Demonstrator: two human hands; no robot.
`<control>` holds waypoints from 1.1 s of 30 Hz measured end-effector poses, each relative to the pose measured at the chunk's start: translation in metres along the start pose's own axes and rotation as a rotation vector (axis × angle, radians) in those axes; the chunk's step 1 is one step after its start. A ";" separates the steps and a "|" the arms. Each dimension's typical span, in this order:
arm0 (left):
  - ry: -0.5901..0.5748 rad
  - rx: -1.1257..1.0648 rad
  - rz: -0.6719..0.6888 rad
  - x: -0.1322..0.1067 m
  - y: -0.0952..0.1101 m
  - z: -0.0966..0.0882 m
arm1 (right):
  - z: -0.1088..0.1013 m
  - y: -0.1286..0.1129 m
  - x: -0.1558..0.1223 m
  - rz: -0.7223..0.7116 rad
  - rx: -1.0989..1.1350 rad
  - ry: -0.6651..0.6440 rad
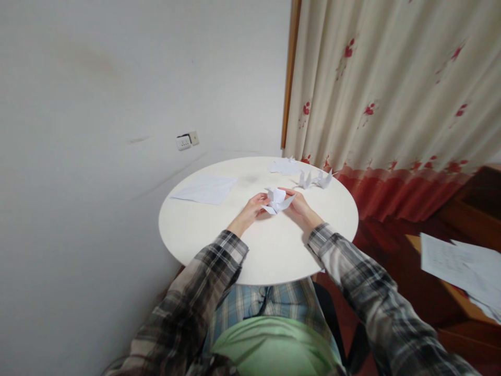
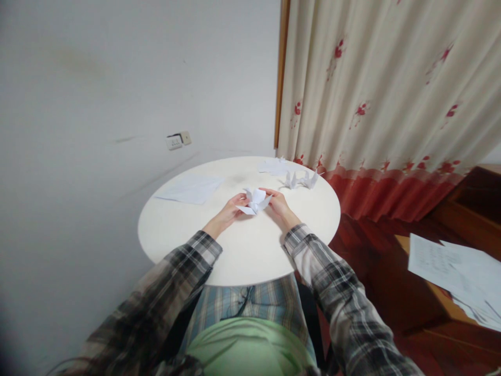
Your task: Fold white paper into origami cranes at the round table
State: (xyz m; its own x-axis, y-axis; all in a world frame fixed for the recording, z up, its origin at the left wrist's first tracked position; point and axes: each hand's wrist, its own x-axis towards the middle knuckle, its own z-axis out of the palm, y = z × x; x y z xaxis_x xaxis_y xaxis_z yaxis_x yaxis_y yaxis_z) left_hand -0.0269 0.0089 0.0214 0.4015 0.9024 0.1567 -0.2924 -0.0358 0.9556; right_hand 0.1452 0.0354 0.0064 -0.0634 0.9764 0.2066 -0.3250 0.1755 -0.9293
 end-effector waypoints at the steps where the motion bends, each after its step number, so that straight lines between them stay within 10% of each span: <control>1: 0.000 0.002 0.001 0.000 -0.001 -0.001 | 0.001 -0.001 -0.001 0.001 -0.013 -0.002; 15: 0.080 0.046 0.036 0.003 0.000 0.002 | 0.006 -0.008 -0.008 -0.080 -0.152 0.234; 33: 0.116 0.115 0.087 0.006 -0.006 -0.001 | 0.010 -0.009 -0.012 0.031 -0.059 0.142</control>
State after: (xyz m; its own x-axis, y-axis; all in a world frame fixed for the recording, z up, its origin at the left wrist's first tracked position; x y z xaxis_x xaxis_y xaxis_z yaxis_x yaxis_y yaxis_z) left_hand -0.0240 0.0154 0.0167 0.2742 0.9369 0.2170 -0.2179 -0.1592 0.9629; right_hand 0.1397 0.0205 0.0155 0.0623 0.9888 0.1357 -0.2690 0.1476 -0.9518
